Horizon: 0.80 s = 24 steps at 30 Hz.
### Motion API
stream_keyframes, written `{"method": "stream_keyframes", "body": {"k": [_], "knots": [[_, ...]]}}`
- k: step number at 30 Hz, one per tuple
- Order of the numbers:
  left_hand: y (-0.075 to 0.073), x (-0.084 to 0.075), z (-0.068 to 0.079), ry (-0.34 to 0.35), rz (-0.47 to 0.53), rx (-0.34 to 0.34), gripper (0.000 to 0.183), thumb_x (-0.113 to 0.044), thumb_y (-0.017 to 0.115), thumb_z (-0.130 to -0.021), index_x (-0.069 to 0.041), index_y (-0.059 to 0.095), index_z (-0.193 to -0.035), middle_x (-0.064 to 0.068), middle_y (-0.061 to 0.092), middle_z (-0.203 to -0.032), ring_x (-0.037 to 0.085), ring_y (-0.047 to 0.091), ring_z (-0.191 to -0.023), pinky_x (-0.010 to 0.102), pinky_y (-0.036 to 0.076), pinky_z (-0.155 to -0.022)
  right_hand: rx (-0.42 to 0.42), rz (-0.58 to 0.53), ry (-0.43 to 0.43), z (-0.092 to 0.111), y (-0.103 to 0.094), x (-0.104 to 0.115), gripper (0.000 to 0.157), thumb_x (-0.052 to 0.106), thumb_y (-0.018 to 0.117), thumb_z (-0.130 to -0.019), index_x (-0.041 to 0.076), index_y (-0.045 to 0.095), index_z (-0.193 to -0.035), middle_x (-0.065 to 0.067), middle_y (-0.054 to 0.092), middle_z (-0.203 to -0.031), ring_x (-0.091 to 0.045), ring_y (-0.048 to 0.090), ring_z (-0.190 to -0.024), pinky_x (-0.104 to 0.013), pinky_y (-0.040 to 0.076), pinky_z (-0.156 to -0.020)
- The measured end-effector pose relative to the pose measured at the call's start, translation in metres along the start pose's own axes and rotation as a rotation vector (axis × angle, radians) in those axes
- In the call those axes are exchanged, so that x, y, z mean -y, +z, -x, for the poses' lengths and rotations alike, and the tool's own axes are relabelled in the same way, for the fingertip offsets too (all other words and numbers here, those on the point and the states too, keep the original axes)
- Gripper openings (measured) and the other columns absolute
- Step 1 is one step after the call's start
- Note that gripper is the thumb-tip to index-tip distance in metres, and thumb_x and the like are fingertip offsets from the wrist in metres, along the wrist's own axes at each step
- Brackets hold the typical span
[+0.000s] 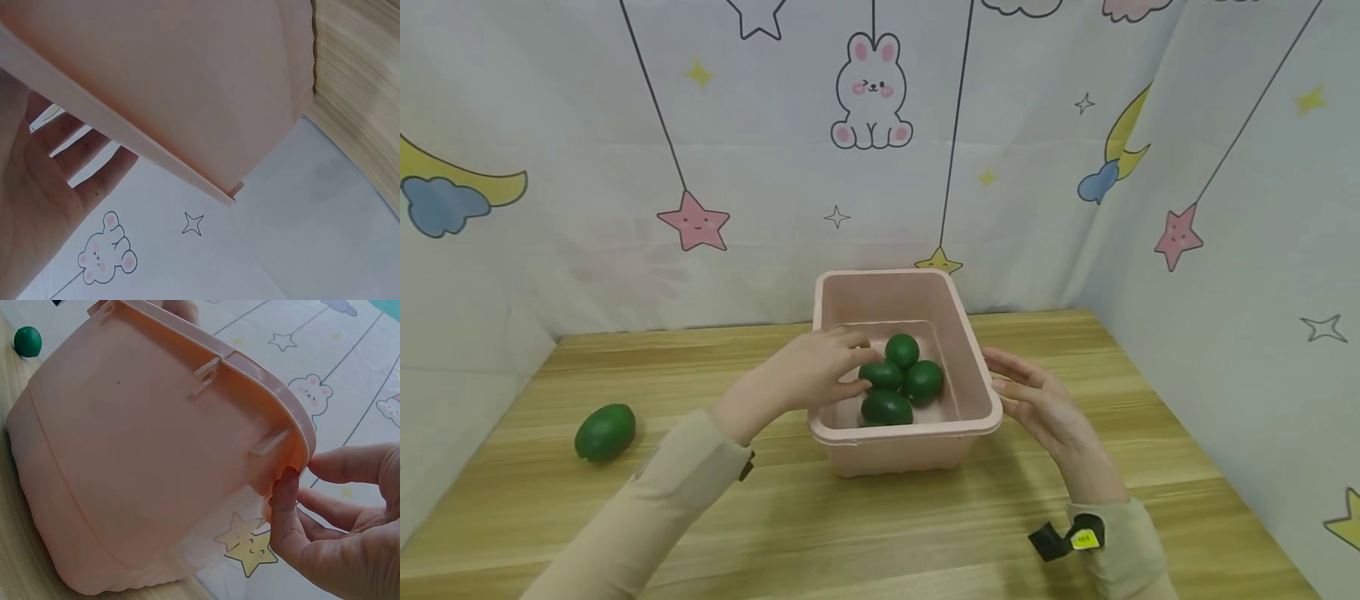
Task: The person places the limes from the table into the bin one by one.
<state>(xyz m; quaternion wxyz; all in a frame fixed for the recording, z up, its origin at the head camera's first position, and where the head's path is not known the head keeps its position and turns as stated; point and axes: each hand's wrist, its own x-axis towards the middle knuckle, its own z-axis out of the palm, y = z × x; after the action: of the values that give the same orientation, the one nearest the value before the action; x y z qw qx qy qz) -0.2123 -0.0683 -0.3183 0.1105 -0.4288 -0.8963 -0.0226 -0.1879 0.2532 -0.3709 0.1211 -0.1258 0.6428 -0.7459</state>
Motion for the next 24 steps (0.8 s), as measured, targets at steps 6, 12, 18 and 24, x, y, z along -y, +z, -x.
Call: {"method": "stream_keyframes", "body": {"k": [6, 12, 18, 24], "knots": [[-0.004, -0.001, 0.007, -0.014, 0.025, -0.059, 0.030, -0.028, 0.067, -0.089, -0.018, 0.067, -0.117, 0.004, 0.063, -0.116, 0.021, 0.061, -0.107, 0.039, 0.054, -0.087, -0.002, -0.007, 0.000, 0.000, 0.000, 0.000, 0.053, 0.005, 0.051, -0.096, 0.000, 0.034, -0.146, 0.007, 0.055, -0.129, -0.006, 0.056, -0.118, -0.025, 0.051, -0.094], [-0.007, -0.001, 0.018, -0.066, 0.044, -0.079, 0.033, -0.028, 0.068, -0.088, -0.014, 0.067, -0.118, 0.004, 0.062, -0.115, 0.019, 0.062, -0.102, 0.038, 0.055, -0.085, -0.008, -0.009, 0.008, 0.000, 0.000, -0.001, 0.052, 0.005, 0.052, -0.096, 0.001, 0.035, -0.146, 0.008, 0.056, -0.128, -0.006, 0.057, -0.117, -0.025, 0.051, -0.093], [-0.010, 0.002, 0.029, -0.134, 0.073, -0.140, 0.036, -0.025, 0.069, -0.087, -0.013, 0.066, -0.120, 0.005, 0.064, -0.118, 0.023, 0.064, -0.101, 0.040, 0.054, -0.087, -0.011, -0.010, 0.014, -0.001, 0.000, 0.000, 0.054, 0.005, 0.052, -0.096, 0.000, 0.034, -0.146, 0.008, 0.056, -0.128, -0.005, 0.057, -0.116, -0.025, 0.051, -0.093], [-0.009, 0.008, 0.041, -0.171, 0.097, -0.204, 0.036, -0.023, 0.068, -0.088, -0.013, 0.065, -0.123, 0.003, 0.065, -0.118, 0.023, 0.063, -0.103, 0.040, 0.053, -0.088, -0.011, -0.002, 0.014, -0.001, 0.000, 0.000, 0.054, 0.005, 0.052, -0.096, 0.000, 0.033, -0.147, 0.008, 0.055, -0.128, -0.005, 0.057, -0.116, -0.025, 0.051, -0.093]]}}
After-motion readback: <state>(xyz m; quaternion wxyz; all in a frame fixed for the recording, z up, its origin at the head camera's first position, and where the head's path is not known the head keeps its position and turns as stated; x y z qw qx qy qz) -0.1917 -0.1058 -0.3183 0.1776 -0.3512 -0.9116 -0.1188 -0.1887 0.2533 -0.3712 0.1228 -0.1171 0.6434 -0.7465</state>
